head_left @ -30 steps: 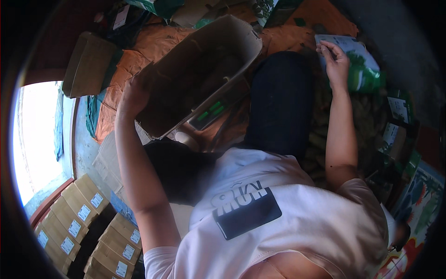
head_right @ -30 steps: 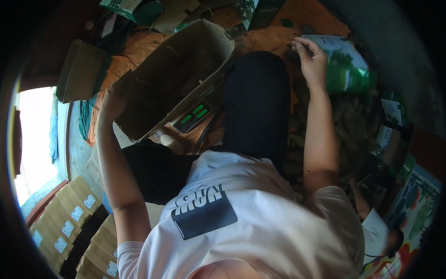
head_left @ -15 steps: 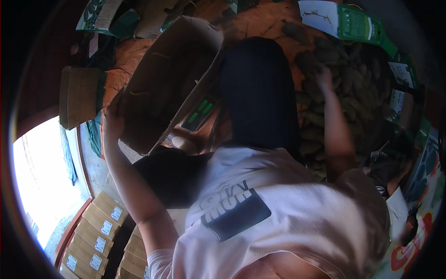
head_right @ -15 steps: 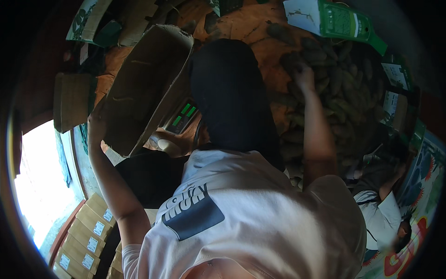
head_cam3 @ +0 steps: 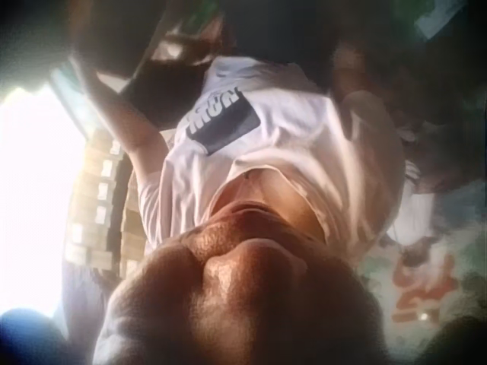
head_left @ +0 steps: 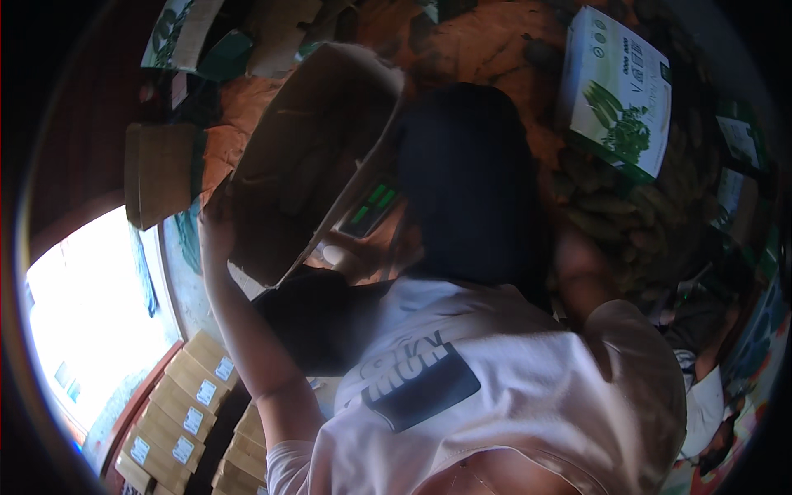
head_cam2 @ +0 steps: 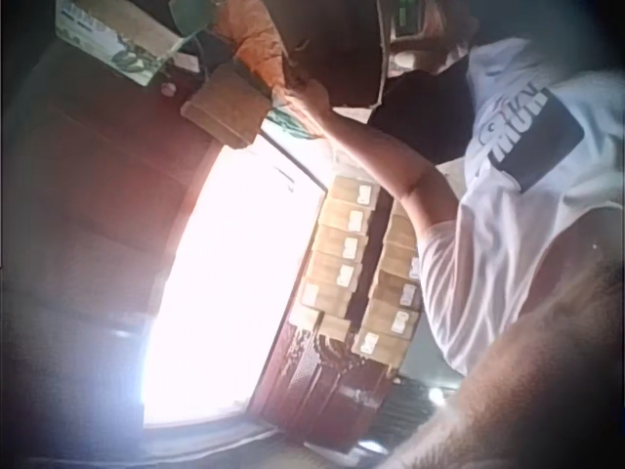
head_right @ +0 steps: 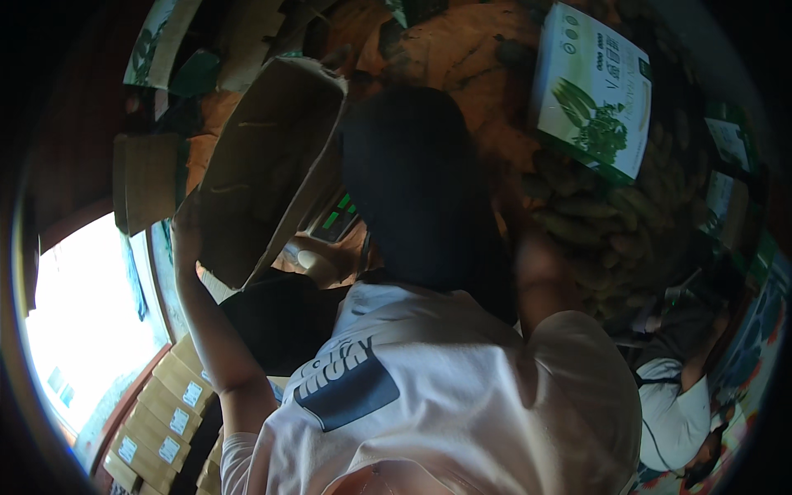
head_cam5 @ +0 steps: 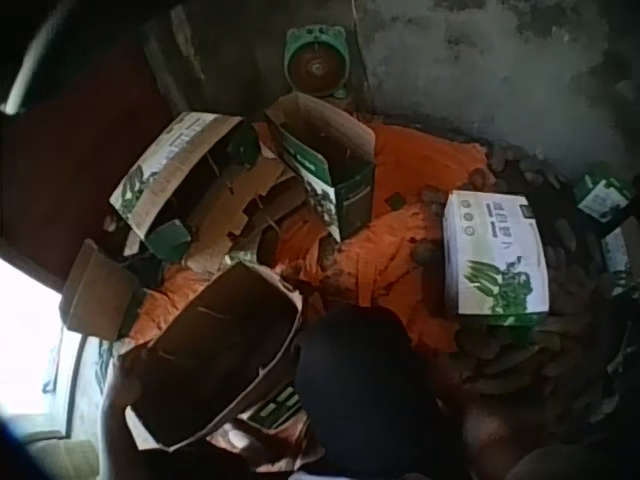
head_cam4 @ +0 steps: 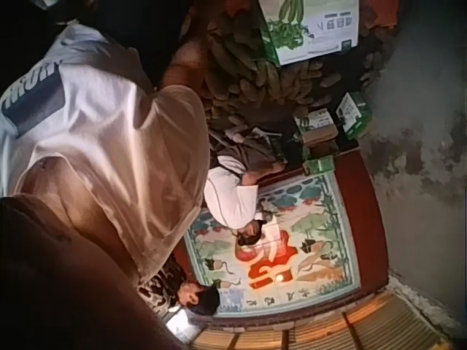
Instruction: Manually picking sweet potatoes from a pile and weighing them in a cardboard box on a digital scale.
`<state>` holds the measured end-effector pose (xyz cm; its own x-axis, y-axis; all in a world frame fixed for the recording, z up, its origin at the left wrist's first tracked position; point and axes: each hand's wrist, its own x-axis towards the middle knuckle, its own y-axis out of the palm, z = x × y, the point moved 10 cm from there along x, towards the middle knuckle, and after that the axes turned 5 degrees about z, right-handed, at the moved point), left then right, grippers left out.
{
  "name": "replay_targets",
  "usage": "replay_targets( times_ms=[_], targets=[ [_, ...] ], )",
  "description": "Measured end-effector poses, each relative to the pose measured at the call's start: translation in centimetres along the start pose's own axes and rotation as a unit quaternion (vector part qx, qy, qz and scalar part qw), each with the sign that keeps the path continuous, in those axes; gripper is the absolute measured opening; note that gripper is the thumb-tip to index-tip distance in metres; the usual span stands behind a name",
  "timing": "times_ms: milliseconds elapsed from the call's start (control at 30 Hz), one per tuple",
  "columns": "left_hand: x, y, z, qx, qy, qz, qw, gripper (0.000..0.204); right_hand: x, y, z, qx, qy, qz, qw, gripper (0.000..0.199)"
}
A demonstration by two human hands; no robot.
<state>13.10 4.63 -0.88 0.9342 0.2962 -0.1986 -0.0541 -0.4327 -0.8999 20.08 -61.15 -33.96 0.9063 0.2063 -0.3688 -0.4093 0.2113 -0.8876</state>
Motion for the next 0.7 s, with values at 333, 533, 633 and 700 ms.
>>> replay_targets(
  times_ms=[333,533,633,700],
  targets=[
    [-1.7,-0.8,-0.1,-0.023,-0.078,-0.029,0.996,0.032,4.4,-4.0,-2.7,-0.090,0.042,0.073,0.992,0.050],
    [-1.4,-1.6,-1.1,-0.030,-0.003,-0.055,0.998,0.030,13.3,-16.9,-0.7,0.048,-0.034,-0.176,0.983,0.051],
    [-1.1,-2.6,-0.7,-0.056,-0.002,-0.081,0.995,0.029,15.1,-23.6,2.7,0.147,-0.096,-0.260,0.950,0.051],
    [-1.1,-3.4,-1.2,-0.054,0.030,-0.101,0.993,0.029,14.6,-25.4,4.8,0.198,-0.131,-0.269,0.934,0.052]
  ],
)
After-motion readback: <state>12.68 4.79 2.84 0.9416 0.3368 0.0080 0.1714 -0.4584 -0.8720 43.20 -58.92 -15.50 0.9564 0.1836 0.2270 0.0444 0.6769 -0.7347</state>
